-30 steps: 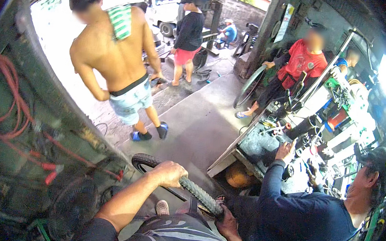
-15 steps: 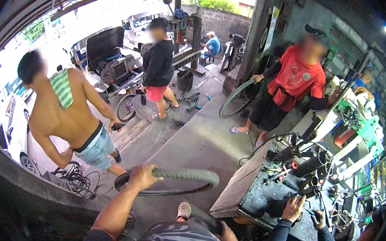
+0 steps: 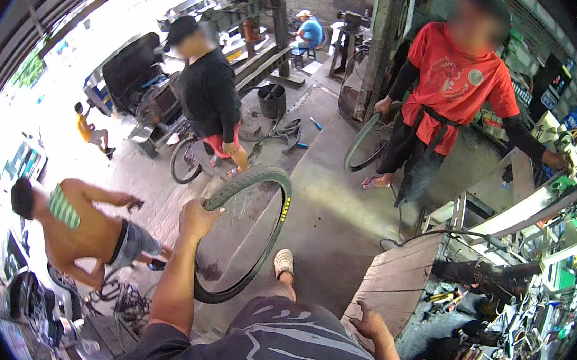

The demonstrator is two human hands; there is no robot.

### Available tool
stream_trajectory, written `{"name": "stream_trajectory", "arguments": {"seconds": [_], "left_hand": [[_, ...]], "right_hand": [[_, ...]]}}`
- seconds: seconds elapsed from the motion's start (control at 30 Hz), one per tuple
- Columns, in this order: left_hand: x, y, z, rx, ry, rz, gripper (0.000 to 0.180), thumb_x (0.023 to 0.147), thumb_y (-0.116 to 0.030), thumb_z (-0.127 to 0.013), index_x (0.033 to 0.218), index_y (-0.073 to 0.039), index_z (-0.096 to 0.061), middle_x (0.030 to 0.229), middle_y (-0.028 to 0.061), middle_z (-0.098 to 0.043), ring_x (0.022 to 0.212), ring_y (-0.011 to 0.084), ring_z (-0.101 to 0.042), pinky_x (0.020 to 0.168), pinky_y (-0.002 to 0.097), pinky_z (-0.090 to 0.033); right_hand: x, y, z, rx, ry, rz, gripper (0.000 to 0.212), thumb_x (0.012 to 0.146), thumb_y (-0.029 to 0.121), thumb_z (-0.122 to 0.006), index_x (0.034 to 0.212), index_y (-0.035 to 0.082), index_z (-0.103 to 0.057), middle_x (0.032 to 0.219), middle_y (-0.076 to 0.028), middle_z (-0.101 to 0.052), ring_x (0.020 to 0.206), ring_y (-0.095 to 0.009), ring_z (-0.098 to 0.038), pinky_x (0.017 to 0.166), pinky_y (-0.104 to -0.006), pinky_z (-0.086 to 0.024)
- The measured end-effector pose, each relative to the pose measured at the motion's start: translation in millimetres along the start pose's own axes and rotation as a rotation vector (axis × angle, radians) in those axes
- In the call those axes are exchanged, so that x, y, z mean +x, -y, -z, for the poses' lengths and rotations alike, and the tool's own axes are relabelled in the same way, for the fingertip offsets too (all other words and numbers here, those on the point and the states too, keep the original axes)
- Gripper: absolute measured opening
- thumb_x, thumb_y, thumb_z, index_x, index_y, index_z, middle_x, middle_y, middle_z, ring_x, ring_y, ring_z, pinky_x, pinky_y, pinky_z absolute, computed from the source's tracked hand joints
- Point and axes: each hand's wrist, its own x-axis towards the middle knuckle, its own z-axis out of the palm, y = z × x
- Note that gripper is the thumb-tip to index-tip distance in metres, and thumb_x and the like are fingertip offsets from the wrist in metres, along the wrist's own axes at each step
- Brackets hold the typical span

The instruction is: The person removes a bicycle tire from the rim, inspects the inner tube, and reassembles the tire onto the wheel using tire levers. The person works on the wheel while sitting on the ground in a workshop area.

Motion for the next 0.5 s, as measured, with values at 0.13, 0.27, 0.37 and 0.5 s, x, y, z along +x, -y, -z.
{"name": "stream_trajectory", "arguments": {"seconds": [0.13,0.27,0.37,0.5], "left_hand": [[99.8,-9.0,-12.2,-0.029,-0.036,-0.044,0.050,0.082,-0.041,-0.098,0.112,-0.003,-0.086,0.102,0.0267,-0.083,0.098,0.0448,-0.081,0.088,0.0517,-0.062],[192.1,-34.5,-15.6,-0.025,-0.024,-0.082,0.046,0.082,-0.039,-0.098,0.105,-0.001,-0.086,0.094,0.0257,-0.082,0.089,0.0410,-0.082,0.080,0.0503,-0.061],[244.1,-69.2,-7.9,-0.082,0.044,-0.030,0.046,0.081,-0.038,-0.099,0.105,-0.001,-0.086,0.093,0.0257,-0.081,0.089,0.0390,-0.082,0.082,0.0493,-0.060],[310.4,-108.7,-22.3,-0.192,-0.058,-0.141,0.044,0.080,-0.034,-0.099,0.107,-0.002,-0.086,0.093,0.0237,-0.082,0.088,0.0381,-0.082,0.082,0.0478,-0.061]], "right_hand": [[66.7,39.0,37.0,-0.035,0.000,0.003,0.088,0.096,0.039,-0.085,0.169,0.005,-0.047,0.153,-0.032,-0.068,0.142,-0.049,-0.065,0.120,-0.0525,-0.053],[131.8,90.1,99.0,0.058,-0.060,0.002,0.086,0.097,0.036,-0.085,0.168,0.004,-0.049,0.156,-0.031,-0.065,0.146,-0.047,-0.062,0.124,-0.0522,-0.050],[179.4,140.7,155.4,0.095,-0.060,-0.030,0.083,0.098,0.037,-0.084,0.167,0.005,-0.050,0.158,-0.030,-0.064,0.148,-0.047,-0.061,0.124,-0.0523,-0.050],[262.4,142.8,192.9,0.037,-0.081,0.018,0.083,0.097,0.040,-0.083,0.166,0.005,-0.051,0.157,-0.031,-0.064,0.147,-0.048,-0.061,0.124,-0.0529,-0.049]]}}
